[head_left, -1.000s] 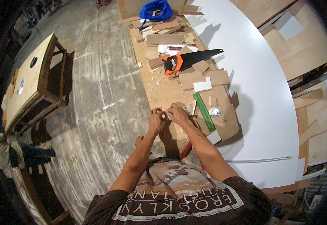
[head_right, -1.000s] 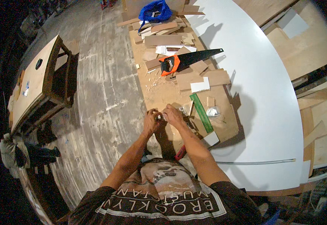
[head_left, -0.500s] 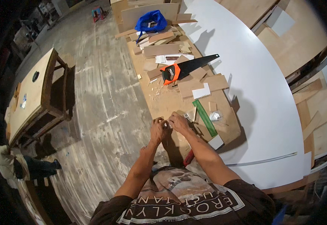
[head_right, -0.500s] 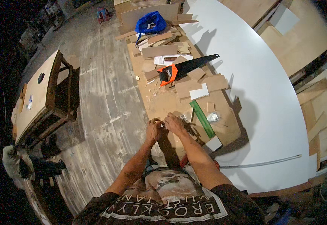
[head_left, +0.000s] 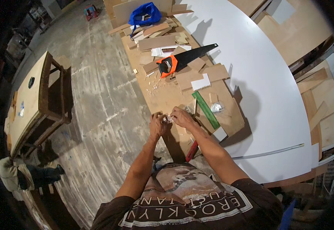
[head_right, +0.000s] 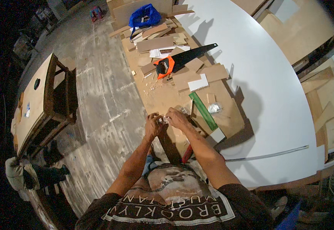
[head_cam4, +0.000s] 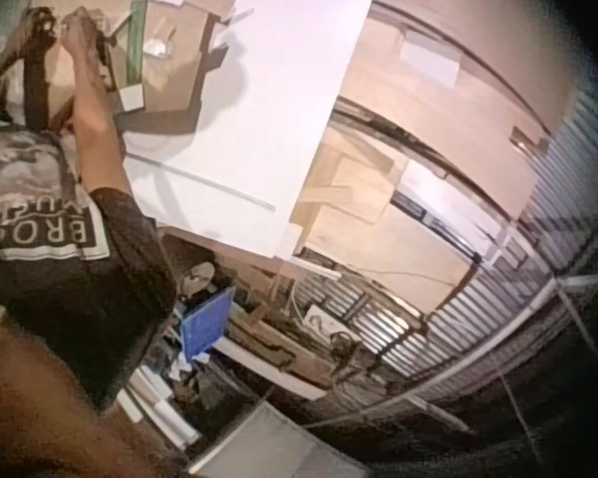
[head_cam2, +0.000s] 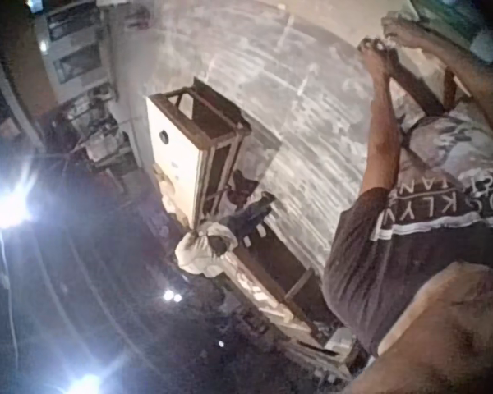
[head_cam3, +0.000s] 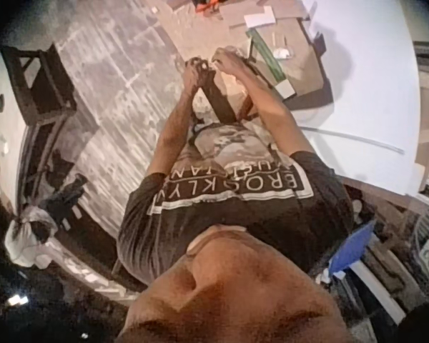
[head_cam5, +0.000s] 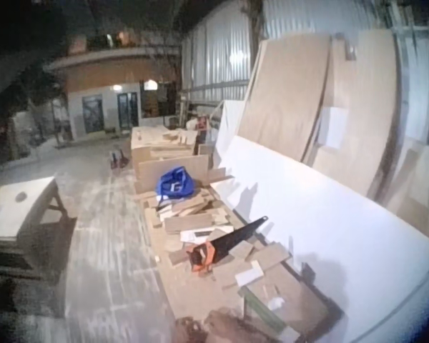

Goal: The person assembles small wooden model houses by applying glue to the edges and pressing the pieces together.

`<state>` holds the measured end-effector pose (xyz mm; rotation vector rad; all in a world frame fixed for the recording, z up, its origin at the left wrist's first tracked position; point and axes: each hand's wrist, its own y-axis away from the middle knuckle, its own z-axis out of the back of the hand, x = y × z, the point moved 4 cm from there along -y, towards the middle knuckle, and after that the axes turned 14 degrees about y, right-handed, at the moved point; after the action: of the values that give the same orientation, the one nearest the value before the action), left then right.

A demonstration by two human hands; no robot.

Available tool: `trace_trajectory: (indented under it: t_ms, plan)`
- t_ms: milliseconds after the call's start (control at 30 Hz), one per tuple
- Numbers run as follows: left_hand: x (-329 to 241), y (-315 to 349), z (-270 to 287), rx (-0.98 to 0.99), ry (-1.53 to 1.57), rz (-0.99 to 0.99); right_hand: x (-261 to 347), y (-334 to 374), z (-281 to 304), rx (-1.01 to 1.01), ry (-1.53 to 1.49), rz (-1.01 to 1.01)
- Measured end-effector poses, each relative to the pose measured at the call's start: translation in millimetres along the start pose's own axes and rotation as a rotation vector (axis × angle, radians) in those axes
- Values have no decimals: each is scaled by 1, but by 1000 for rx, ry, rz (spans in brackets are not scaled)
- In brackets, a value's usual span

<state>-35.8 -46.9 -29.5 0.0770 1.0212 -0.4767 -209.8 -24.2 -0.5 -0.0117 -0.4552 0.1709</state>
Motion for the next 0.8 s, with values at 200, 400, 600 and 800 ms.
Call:
trace_trajectory:
  t_ms: [200,400,600,800]
  plan:
    - [-5,3,3,-22,72,-54,4,3,-4,21,67,45]
    - [0,1,0,-30,48,-87,7,2,-6,12,104,58]
    - [3,0,-1,-35,29,-32,9,4,-6,13,84,45]
    - [-2,1,3,-36,58,-107,10,4,-7,-11,114,81]
